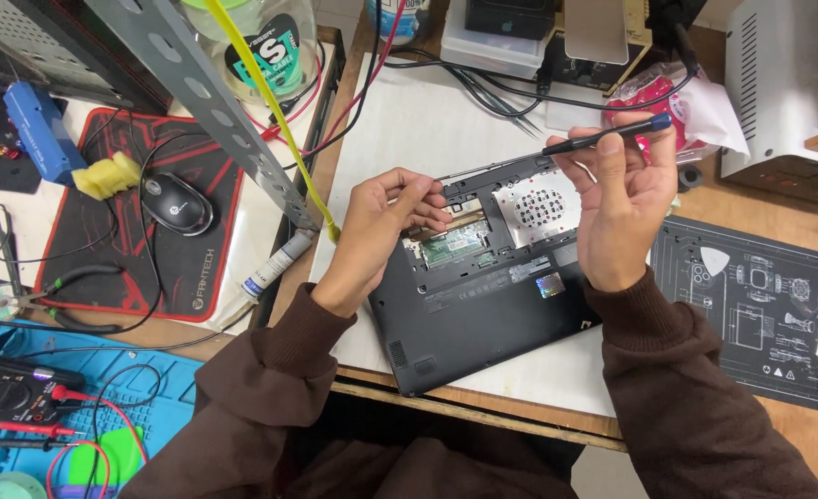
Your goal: The person is securing the bottom casing of a laptop by tightening screws with a screwdriver and snapping the plastic panels into place.
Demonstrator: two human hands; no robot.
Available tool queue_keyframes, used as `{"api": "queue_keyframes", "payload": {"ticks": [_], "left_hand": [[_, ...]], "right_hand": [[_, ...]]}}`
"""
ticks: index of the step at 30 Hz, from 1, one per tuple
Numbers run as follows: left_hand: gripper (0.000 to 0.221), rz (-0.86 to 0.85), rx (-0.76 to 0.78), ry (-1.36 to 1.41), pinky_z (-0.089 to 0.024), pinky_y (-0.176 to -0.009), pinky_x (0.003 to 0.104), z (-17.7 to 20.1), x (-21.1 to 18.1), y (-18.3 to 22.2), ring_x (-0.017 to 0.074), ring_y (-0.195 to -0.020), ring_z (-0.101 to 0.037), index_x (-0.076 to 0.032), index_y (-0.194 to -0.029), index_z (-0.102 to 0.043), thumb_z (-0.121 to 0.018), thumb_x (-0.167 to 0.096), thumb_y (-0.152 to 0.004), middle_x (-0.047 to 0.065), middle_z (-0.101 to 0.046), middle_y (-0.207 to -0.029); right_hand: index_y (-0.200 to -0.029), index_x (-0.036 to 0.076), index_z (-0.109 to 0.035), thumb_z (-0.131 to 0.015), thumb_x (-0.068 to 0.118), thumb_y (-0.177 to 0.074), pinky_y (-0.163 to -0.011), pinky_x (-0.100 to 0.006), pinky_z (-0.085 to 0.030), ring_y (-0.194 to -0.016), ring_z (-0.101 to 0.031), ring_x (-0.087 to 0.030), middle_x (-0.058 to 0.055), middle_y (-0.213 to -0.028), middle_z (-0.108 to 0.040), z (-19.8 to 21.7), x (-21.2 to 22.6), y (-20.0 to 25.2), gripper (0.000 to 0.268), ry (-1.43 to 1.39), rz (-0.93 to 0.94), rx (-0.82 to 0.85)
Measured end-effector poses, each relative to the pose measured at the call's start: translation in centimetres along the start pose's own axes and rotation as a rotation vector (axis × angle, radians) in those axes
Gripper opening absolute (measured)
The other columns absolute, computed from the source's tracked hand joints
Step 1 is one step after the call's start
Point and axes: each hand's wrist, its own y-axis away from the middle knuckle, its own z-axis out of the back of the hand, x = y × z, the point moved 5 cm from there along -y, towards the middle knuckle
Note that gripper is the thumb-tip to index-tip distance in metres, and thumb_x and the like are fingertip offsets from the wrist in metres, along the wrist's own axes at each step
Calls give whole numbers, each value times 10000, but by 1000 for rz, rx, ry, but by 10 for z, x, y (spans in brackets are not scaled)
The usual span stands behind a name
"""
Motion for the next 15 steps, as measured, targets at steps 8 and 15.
{"api": "queue_keyframes", "payload": {"ticks": [8, 15], "left_hand": [[259, -14, 0, -2, -685, -660, 355, -5, 3, 0, 269, -706, -773, 129, -1012, -671, -609, -122, -1021, 229, -701, -848], [264, 30, 23, -24, -680, -662, 362, -6, 7, -1, 271, -694, -768, 130, -1002, -671, -591, -120, -1031, 237, -698, -829]], "right_hand": [[-1319, 78, -385, -526, 238, -1115, -982, -388, -670, -1066, -752, -279, -181, -1156, -674, 2, 0, 0, 295, 6, 11, 26], [-1301, 81, -389, -524, 232, -1111, -986, -401, -663, -1060, -749, -284, -164, -1137, -657, 3, 1, 1, 278, -9, 7, 35]]}}
